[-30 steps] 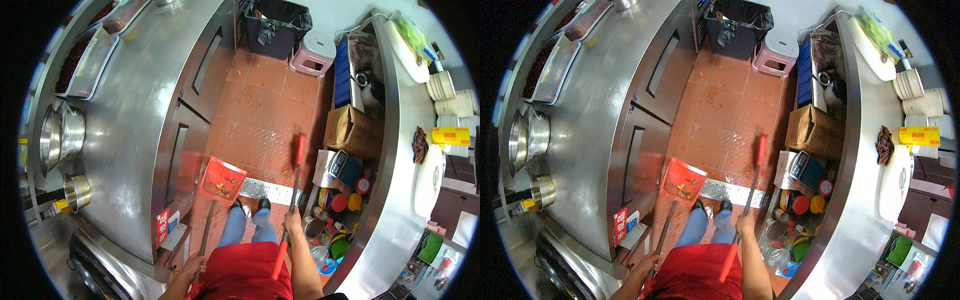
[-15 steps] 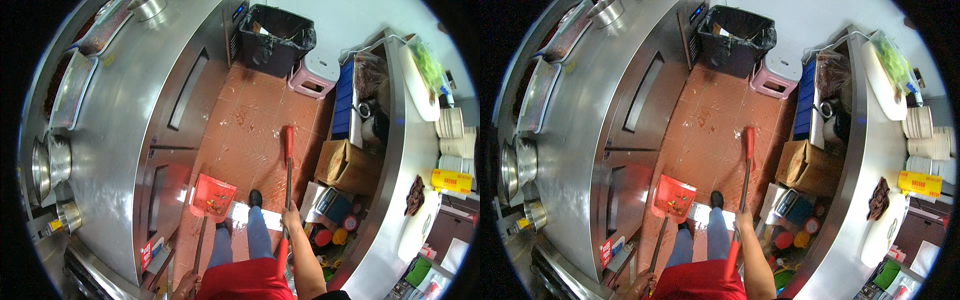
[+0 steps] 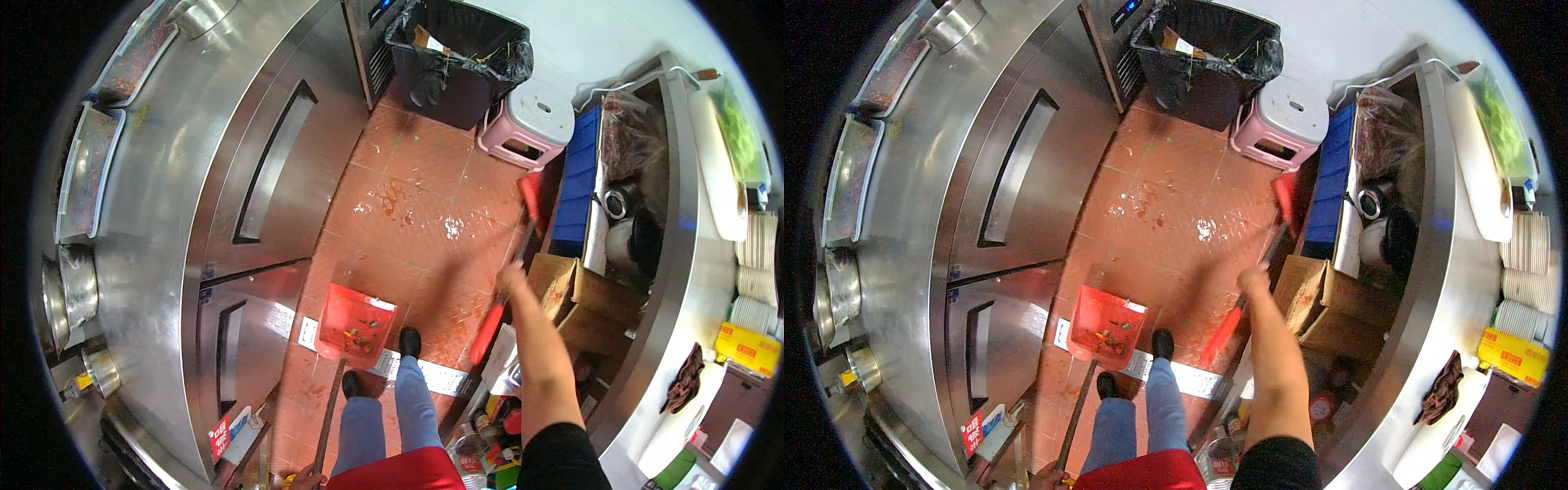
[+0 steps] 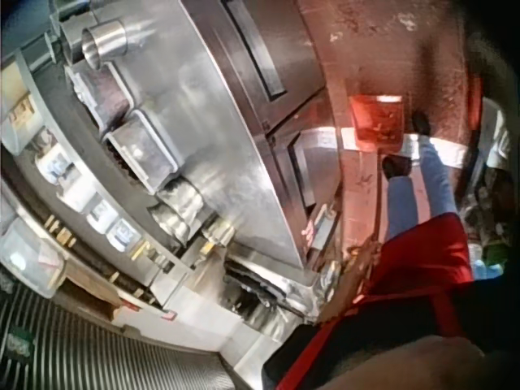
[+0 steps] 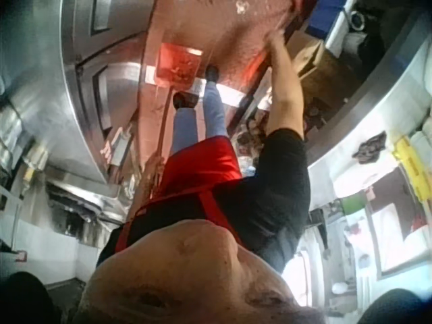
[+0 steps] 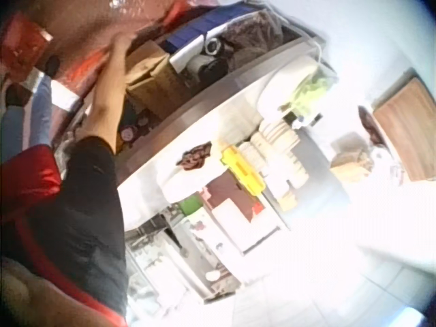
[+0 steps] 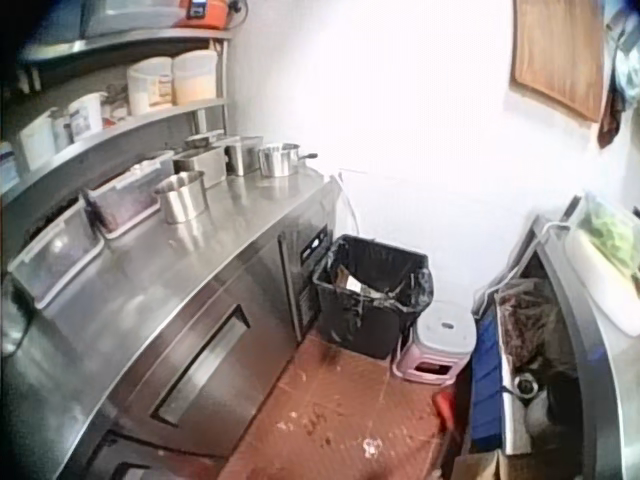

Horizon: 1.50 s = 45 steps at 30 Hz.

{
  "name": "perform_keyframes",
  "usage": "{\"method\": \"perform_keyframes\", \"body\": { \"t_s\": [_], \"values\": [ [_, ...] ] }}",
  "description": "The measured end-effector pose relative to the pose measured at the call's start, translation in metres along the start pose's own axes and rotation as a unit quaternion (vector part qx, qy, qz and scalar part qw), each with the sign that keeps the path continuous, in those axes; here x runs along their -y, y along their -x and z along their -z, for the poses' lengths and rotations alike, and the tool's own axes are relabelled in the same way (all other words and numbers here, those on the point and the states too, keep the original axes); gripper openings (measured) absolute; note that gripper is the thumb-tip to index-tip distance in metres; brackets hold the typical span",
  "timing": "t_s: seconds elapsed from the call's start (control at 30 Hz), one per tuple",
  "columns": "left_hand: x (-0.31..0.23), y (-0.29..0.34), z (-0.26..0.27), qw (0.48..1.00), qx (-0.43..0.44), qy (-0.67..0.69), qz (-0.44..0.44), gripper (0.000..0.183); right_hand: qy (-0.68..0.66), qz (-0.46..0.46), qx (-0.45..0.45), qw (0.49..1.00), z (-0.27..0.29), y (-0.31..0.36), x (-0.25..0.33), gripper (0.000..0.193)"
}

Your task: The person washes a metal bowl and a dark cloth in a double sink, then wrings out the cloth. They wipe a stainless steel countertop with the cloth, briefly handle lettuce leaves in a plastic container, and finally sweep the tiled floor with a broom and dustpan.

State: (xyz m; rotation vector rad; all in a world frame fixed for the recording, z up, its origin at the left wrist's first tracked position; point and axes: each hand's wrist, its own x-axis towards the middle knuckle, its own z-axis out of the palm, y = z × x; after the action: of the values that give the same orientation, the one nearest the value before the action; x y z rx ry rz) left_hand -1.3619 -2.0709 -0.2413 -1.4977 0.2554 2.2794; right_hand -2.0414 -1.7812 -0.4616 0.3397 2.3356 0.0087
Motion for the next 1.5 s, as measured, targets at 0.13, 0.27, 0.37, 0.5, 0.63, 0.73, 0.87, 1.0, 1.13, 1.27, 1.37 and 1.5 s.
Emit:
{"method": "perform_keyframes", "body": {
  "t_s": [0.13, 0.27, 0.37, 0.5, 0.63, 0.73, 0.87, 1.0, 1.13, 1.27, 1.37, 1.5],
  "values": [
    [0.007, -0.004, -0.025, 0.993, -0.087, -0.079, 0.005, 0.046, 0.043, 0.168, 0.058, 0.983, -0.009, 0.16, -0.048, 0.069],
    [-0.004, -0.01, -0.066, 0.978, -0.17, -0.12, 0.006, 0.045, -0.035, 0.181, 0.134, 0.974, 0.058, 0.248, -0.067, 0.065],
    [-0.002, -0.007, -0.075, 0.975, -0.185, -0.119, -0.002, 0.044, 0.067, 0.2, 0.088, 0.973, 0.079, 0.265, -0.041, 0.067],
    [0.0, -0.005, -0.084, 0.974, -0.194, -0.119, -0.002, 0.043, 0.191, 0.344, -0.104, 0.913, 0.08, 0.162, 0.01, 0.062],
    [0.004, -0.005, -0.091, 0.971, -0.204, -0.126, 0.002, 0.043, 0.202, 0.408, -0.154, 0.877, 0.096, 0.076, 0.142, 0.048],
    [0.006, -0.007, -0.097, 0.969, -0.211, -0.132, 0.011, 0.042, 0.181, 0.363, -0.129, 0.905, 0.087, 0.048, 0.225, 0.049],
    [0.009, -0.008, -0.101, 0.968, -0.216, -0.128, 0.018, 0.041, 0.165, 0.341, -0.101, 0.92, 0.057, 0.041, 0.226, 0.05],
    [0.011, -0.006, -0.099, 0.969, -0.216, -0.117, 0.016, 0.04, 0.211, 0.365, -0.06, 0.905, 0.035, 0.075, 0.098, 0.061],
    [0.012, -0.007, -0.098, 0.971, -0.209, -0.114, 0.014, 0.04, 0.29, 0.308, 0.11, 0.899, 0.085, 0.177, 0.004, 0.056],
    [0.009, -0.006, -0.097, 0.971, -0.205, -0.124, 0.013, 0.039, 0.267, 0.299, 0.052, 0.915, 0.114, 0.21, -0.005, 0.056],
    [0.011, -0.001, -0.098, 0.969, -0.212, -0.129, 0.015, 0.038, 0.26, 0.322, -0.034, 0.91, 0.118, 0.148, 0.045, 0.057],
    [0.007, -0.008, -0.104, 0.967, -0.205, -0.148, 0.02, 0.038, 0.228, 0.328, -0.141, 0.906, 0.137, 0.049, 0.126, 0.041]
  ]
}}
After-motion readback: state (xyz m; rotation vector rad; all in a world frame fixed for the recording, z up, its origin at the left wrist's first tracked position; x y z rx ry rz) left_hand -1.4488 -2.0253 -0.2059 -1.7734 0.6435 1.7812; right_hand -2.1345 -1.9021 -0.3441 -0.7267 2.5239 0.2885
